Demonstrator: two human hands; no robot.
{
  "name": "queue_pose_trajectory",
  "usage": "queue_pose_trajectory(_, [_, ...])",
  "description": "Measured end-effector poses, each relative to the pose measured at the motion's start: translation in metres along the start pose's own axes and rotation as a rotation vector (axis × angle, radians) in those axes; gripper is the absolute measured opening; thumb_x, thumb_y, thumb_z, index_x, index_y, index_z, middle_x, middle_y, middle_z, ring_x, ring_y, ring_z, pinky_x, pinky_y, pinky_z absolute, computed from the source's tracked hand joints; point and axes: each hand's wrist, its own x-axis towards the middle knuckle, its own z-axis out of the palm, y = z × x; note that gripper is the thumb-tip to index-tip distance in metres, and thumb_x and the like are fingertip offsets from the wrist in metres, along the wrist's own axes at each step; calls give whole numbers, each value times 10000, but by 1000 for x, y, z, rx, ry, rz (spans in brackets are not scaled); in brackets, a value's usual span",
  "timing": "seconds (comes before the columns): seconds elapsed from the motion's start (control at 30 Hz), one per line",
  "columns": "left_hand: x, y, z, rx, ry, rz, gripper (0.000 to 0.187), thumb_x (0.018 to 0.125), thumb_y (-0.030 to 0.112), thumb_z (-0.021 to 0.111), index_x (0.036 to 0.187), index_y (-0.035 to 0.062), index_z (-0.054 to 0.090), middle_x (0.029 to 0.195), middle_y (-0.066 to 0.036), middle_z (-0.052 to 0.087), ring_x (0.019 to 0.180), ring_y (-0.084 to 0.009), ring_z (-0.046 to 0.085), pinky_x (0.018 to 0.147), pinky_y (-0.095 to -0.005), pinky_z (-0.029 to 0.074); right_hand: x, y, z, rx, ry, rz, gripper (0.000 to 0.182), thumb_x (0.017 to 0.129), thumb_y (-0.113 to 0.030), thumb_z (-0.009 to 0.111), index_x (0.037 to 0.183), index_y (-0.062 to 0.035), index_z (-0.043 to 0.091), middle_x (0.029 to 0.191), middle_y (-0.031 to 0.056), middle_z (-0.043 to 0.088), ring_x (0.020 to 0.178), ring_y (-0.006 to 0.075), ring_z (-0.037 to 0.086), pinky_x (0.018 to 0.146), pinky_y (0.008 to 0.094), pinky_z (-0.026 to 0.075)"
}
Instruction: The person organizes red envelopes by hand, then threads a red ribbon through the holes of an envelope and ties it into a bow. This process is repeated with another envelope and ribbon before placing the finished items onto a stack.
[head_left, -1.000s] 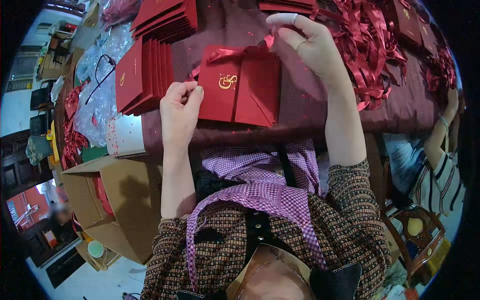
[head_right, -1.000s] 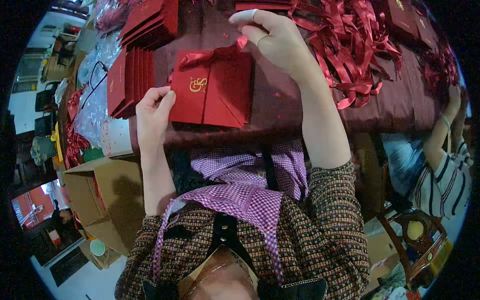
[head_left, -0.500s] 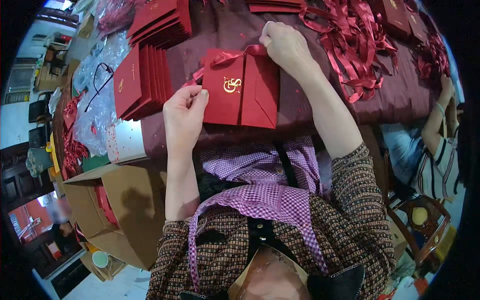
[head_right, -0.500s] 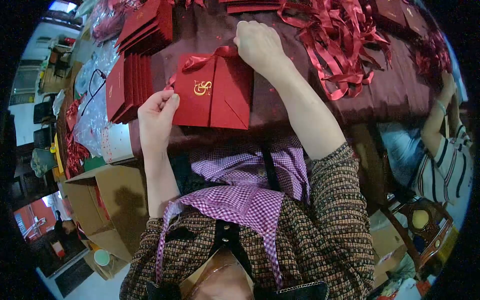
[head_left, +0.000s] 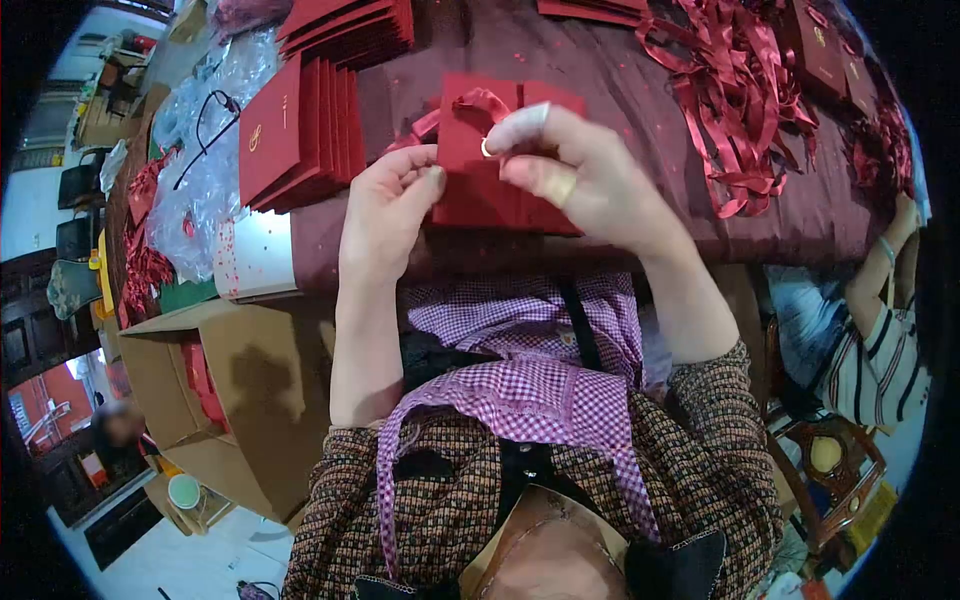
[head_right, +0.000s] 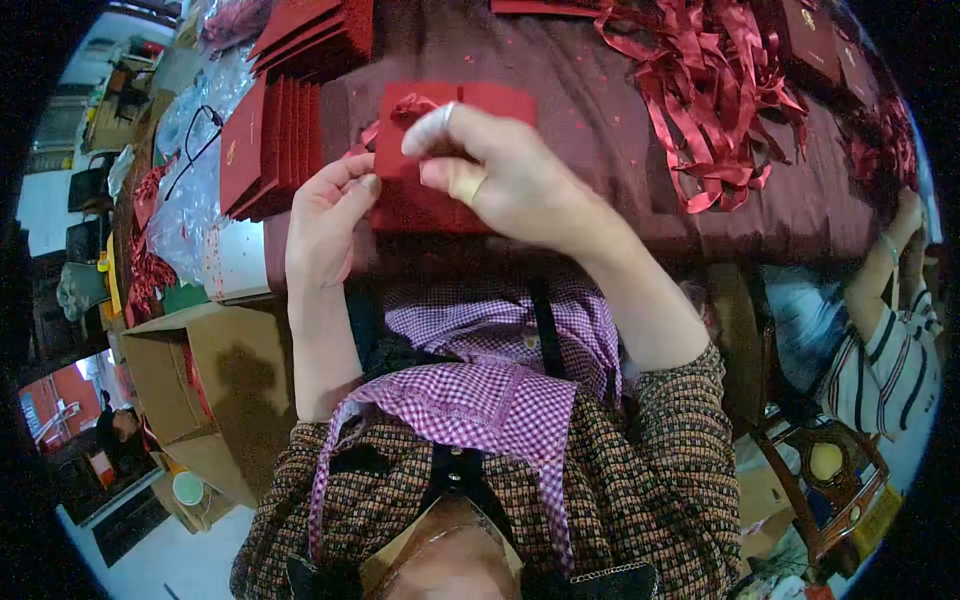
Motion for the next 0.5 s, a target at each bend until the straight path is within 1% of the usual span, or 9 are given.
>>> queue_pose_trajectory(0.07, [-4,3,3,-68,-76,-1,354,835,-21,630,1178,-66,553,952,-19,594,837,-64,546,752,-190,465,-6,1,8,-167,-1,134,195,864,-11,614,1054,16,584,989,78,646,941,139,602,837,271,485])
queue_pose_trajectory(0.1, [-7,6,1,-63,-109,-18,378,810,-72,608,1185,-58,564,1018,-55,621,897,-94,564,820,-223,468,-9,6,11,-158,38,107,155,850,3,616,1004,15,603,973,92,657,932,143,612,820,277,490])
queue_pose_trajectory(0.13, [-8,7,2,-62,-108,-21,378,810,-72,608,1185,-58,564,1018,-55,621,897,-94,564,820,-223,468,-10,11,15,-156,38,110,155,850,3,616,1004,15,603,973,92,657,932,143,612,820,277,490])
queue_pose_trajectory(0.2, [-10,9,5,-9,-89,-13,386,807,-70,605,1190,-61,562,1008,-60,625,892,-99,573,811,-227,474,-10,17,20,-164,177,2,127,819,-8,636,939,18,602,874,148,638,825,258,640,737,332,508])
queue_pose_trajectory(0.23, [-12,10,5,-9,-89,-16,386,807,-70,605,1190,-61,562,1008,-60,625,892,-99,573,811,-227,474,-11,19,21,-162,177,4,127,819,-8,636,939,18,602,874,148,638,825,258,640,737,332,508])
queue_pose_trajectory(0.3, [-13,13,7,15,-96,-16,380,807,-63,602,1185,-65,562,997,-65,626,885,-101,579,799,-225,479,-12,23,21,-286,182,-112,137,784,-21,662,907,2,609,850,145,618,822,311,616,738,365,499])
queue_pose_trajectory(0.33, [-13,15,7,15,-97,-19,380,807,-63,602,1185,-65,562,997,-65,626,885,-101,579,799,-225,479,-13,25,22,-286,183,-109,137,784,-21,662,907,2,609,850,145,618,822,311,616,738,365,499])
queue_pose_trajectory(0.4, [-14,17,9,17,-124,-25,387,812,-61,623,1192,-56,548,973,-28,580,889,-77,548,801,-206,469,-14,29,25,-321,239,-152,132,764,-39,675,870,-8,603,827,137,602,820,325,597,744,386,485])
queue_pose_trajectory(0.5, [-15,17,9,27,-119,-17,369,817,-52,623,1179,-55,551,972,-31,579,882,-80,544,804,-211,467,-15,26,27,-358,252,-178,122,759,-47,682,837,-18,593,812,128,602,812,319,596,754,394,476])
